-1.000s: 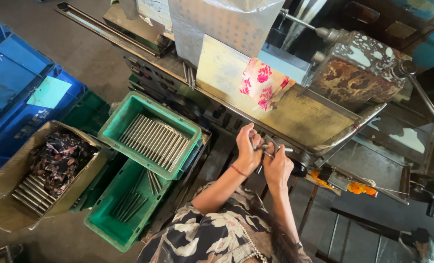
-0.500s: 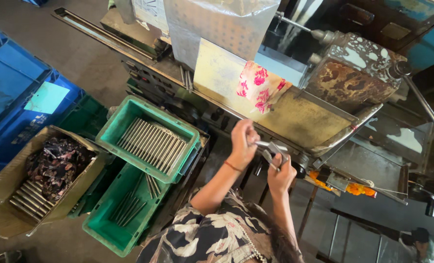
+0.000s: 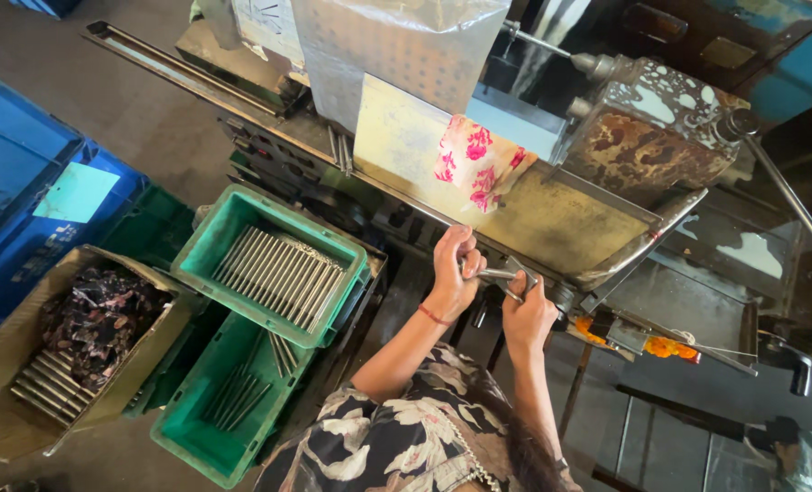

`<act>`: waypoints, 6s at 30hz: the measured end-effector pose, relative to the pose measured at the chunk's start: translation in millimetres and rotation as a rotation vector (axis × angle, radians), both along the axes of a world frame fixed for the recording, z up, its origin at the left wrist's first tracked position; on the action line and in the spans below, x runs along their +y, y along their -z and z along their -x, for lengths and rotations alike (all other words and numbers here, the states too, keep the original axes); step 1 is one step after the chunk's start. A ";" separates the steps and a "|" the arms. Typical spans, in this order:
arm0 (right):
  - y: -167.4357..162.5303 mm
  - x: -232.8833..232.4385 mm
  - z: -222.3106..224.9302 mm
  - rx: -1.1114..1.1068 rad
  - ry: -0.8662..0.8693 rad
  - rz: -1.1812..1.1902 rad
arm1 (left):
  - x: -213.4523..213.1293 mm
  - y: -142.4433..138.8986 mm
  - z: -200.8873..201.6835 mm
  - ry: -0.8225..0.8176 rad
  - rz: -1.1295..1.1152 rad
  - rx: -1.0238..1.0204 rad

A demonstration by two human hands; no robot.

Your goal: The person repeatedly picks metal rods from a green crate, inserts them into a machine, and pulls a lever to process them. The processed rods are then placed back into the crate. The cycle repeats throughout the clip.

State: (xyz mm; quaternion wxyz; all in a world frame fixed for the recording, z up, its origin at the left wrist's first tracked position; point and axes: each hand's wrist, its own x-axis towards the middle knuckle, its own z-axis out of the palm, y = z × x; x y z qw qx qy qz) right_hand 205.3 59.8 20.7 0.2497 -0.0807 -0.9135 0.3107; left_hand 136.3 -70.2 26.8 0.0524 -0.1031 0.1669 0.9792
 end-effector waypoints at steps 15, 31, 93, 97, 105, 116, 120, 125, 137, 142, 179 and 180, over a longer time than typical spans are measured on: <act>17.3 29.3 12.1 -0.258 -0.035 -0.033 | 20.7 12.5 -1.5 0.242 0.302 0.312; 4.6 26.2 2.2 -0.032 0.006 -0.006 | 32.8 6.9 -1.0 -0.009 -0.049 -0.022; -65.4 159.2 156.7 -0.234 0.164 -0.159 | -37.4 60.6 11.2 0.170 -0.179 -0.271; -46.1 141.6 106.6 -0.008 -0.020 -0.028 | 14.8 69.4 7.7 0.337 -0.178 -0.305; 24.6 74.1 9.0 -0.140 -0.196 0.308 | 86.7 80.2 -10.2 0.601 0.403 -0.132; 88.5 374.1 -43.6 -0.137 0.387 0.425 | 75.1 112.4 50.7 0.205 0.686 -0.200; 92.7 522.9 -62.7 -0.271 0.708 0.348 | 90.7 109.9 62.2 0.059 0.659 -0.181; 96.4 636.3 -34.0 -0.618 0.831 0.174 | 159.0 100.6 84.3 -0.120 0.626 -0.217; 138.0 721.1 -7.3 -0.861 0.765 0.474 | 218.7 85.3 80.0 -0.235 0.760 -0.272; 142.2 727.3 -11.9 -0.857 0.716 0.419 | 235.8 74.1 87.4 -0.282 0.818 -0.256; 192.2 447.6 -97.6 0.236 1.081 1.471 | 45.8 97.9 59.3 -0.154 0.500 -0.226; 200.7 405.1 -105.9 0.230 1.115 1.693 | 30.0 101.9 56.5 -0.119 0.494 -0.258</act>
